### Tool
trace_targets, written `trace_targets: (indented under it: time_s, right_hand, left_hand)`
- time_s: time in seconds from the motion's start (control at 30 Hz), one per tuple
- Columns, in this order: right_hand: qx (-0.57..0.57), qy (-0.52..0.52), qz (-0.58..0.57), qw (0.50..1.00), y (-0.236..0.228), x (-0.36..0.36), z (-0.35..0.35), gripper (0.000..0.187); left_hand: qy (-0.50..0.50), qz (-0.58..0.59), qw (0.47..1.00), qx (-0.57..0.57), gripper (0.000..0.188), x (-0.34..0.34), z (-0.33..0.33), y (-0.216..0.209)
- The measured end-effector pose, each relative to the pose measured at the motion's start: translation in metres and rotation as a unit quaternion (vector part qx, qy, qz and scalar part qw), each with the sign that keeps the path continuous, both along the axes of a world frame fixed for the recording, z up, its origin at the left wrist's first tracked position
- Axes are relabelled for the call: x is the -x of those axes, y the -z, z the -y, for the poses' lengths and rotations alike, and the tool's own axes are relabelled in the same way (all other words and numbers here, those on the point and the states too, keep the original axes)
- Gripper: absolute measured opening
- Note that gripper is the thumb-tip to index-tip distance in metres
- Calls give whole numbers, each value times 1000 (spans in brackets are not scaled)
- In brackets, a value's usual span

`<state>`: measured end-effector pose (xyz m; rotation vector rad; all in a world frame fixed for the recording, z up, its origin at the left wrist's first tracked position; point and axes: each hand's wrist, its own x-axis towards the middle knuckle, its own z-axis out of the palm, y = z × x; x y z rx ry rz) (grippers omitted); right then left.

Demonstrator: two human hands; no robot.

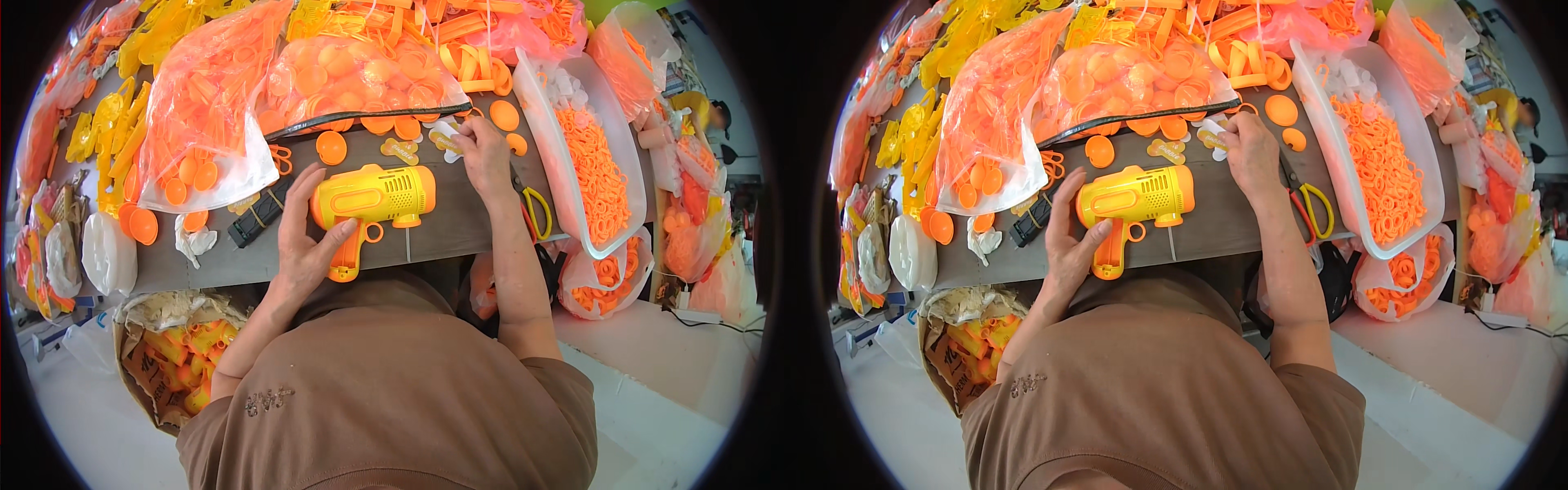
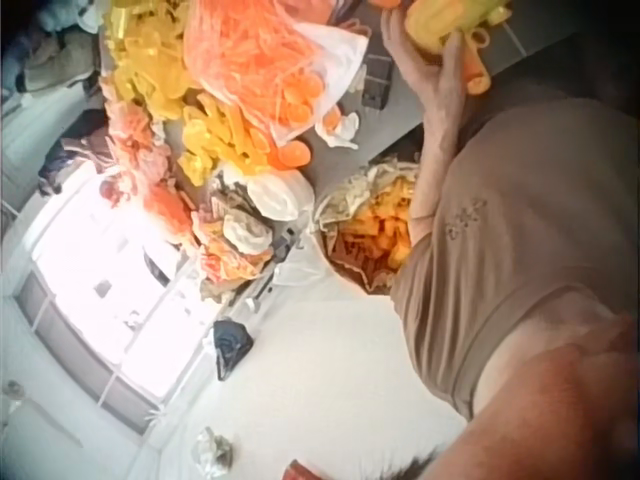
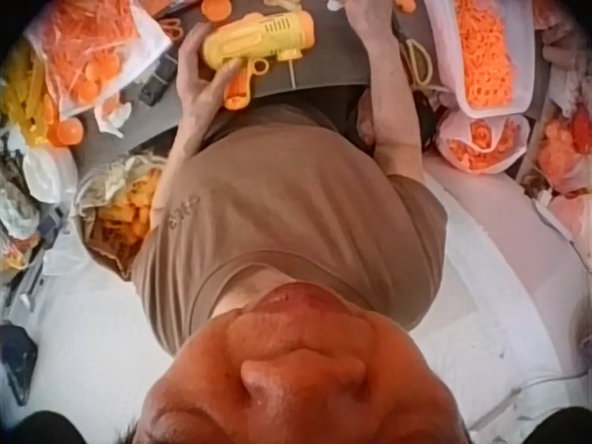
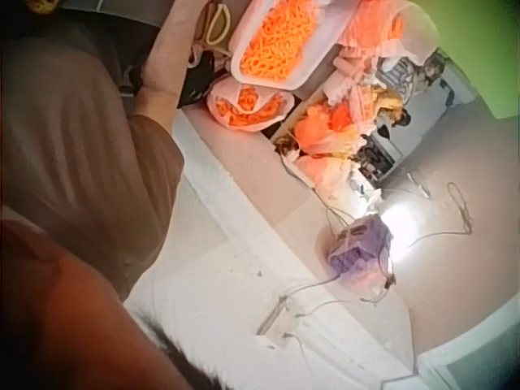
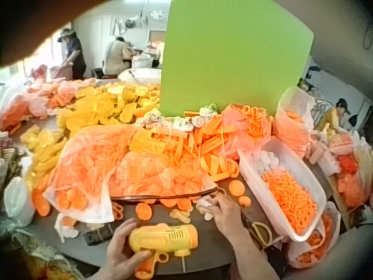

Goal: Assembling a yellow toy gun from various plastic parts and screws.

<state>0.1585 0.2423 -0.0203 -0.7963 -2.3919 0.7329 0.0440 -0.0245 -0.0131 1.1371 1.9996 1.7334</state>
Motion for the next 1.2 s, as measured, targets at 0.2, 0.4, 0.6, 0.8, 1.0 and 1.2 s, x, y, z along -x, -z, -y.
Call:
trace_targets:
  time_s: [0.2, 0.4, 0.6, 0.8, 1.0, 1.2]
  right_hand:
    - [-78, -44, -89, 992, -27, -14, 19, 11]
    - [-4, -43, -108, 993, -36, -12, 20, 9]
    - [338, -37, -140, 930, -82, -11, 62, 11]
    - [-120, -143, -223, 957, -74, -7, 72, 11]
    - [-309, -318, -196, 875, -73, -13, 68, 26]
    - [-354, -362, -234, 830, -71, 0, 66, 21]
  left_hand:
    - [-1, -98, 992, -74, 47, 9, 5, -37]
    - [100, 36, 992, -64, 45, 6, -22, -60]
    - [163, 302, 938, -55, 45, -7, -64, -69]
    - [251, 535, 804, -63, 51, 6, -57, -66]
    - [238, 561, 793, 6, 44, 8, -43, -83]
    - [206, 469, 858, 40, 20, 4, -40, -80]
